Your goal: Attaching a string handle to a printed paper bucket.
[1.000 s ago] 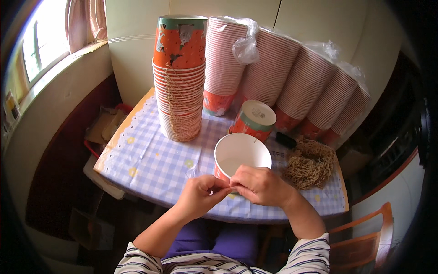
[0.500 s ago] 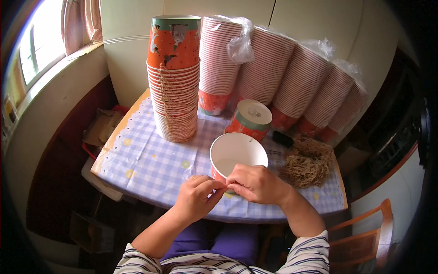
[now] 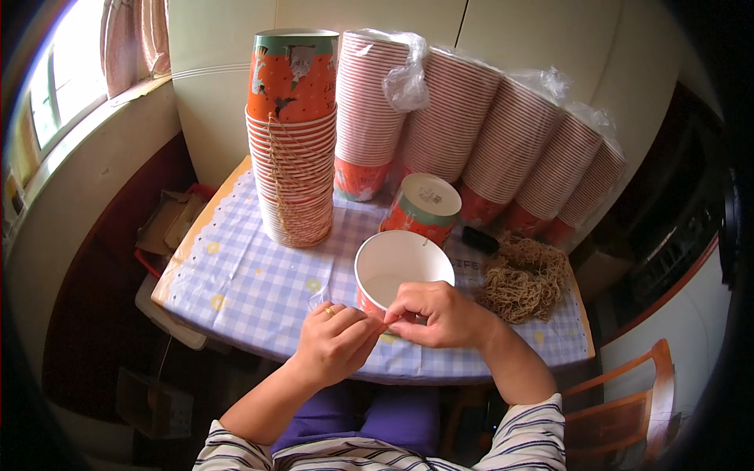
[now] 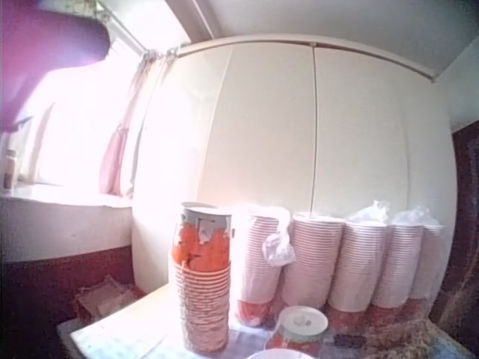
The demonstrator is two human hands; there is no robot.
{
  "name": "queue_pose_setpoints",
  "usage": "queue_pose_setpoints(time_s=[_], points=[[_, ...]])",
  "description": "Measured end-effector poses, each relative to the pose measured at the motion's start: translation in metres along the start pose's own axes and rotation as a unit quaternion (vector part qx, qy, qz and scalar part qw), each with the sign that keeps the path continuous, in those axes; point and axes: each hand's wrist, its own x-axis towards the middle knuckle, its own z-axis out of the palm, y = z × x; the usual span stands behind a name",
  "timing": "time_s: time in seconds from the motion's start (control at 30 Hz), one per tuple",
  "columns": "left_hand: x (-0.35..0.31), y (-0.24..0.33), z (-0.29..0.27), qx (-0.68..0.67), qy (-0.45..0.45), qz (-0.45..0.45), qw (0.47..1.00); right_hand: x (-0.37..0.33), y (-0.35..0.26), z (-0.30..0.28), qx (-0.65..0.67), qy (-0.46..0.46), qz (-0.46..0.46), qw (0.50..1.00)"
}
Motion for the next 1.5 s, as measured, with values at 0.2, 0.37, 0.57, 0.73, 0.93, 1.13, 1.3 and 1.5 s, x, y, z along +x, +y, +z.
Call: queue_pose_setpoints(time_s=[0.2, 0.37, 0.57, 0.73, 0.93, 1.13, 1.3, 1.5], points=[[0.000, -0.002, -0.002, -0.015, -0.016, 0.013, 1.000, 0.002, -0.001, -0.003, 0.000, -0.029, 0.010, 1.000], [0.000, -0.002, -0.001, -0.005, -0.005, 0.001, 1.000, 0.002, 0.000, 0.002, -0.031, -0.004, 0.014, 0.999], [0.001, 0.000, -0.002, -0.003, 0.012, -0.015, 1.000, 0.003, 0.001, 0.006, -0.035, 0.020, 0.016, 0.999], [0.002, 0.001, -0.001, -0.002, 0.021, -0.020, 1.000, 0.004, 0.003, 0.009, -0.035, 0.035, -0.002, 0.999], [0.004, 0.002, -0.002, 0.010, 0.030, -0.011, 0.999, 0.003, 0.004, 0.010, -0.025, 0.046, -0.017, 0.998], [0.003, 0.001, -0.001, 0.022, 0.024, -0.004, 0.999, 0.003, 0.002, 0.008, -0.010, 0.024, 0.036, 0.999], [0.002, 0.000, -0.001, 0.031, 0.020, 0.010, 0.999, 0.002, -0.001, 0.006, -0.010, 0.017, 0.056, 0.998], [0.004, 0.002, -0.001, 0.018, 0.024, 0.003, 1.000, 0.002, 0.000, 0.006, -0.015, 0.024, 0.042, 0.999]])
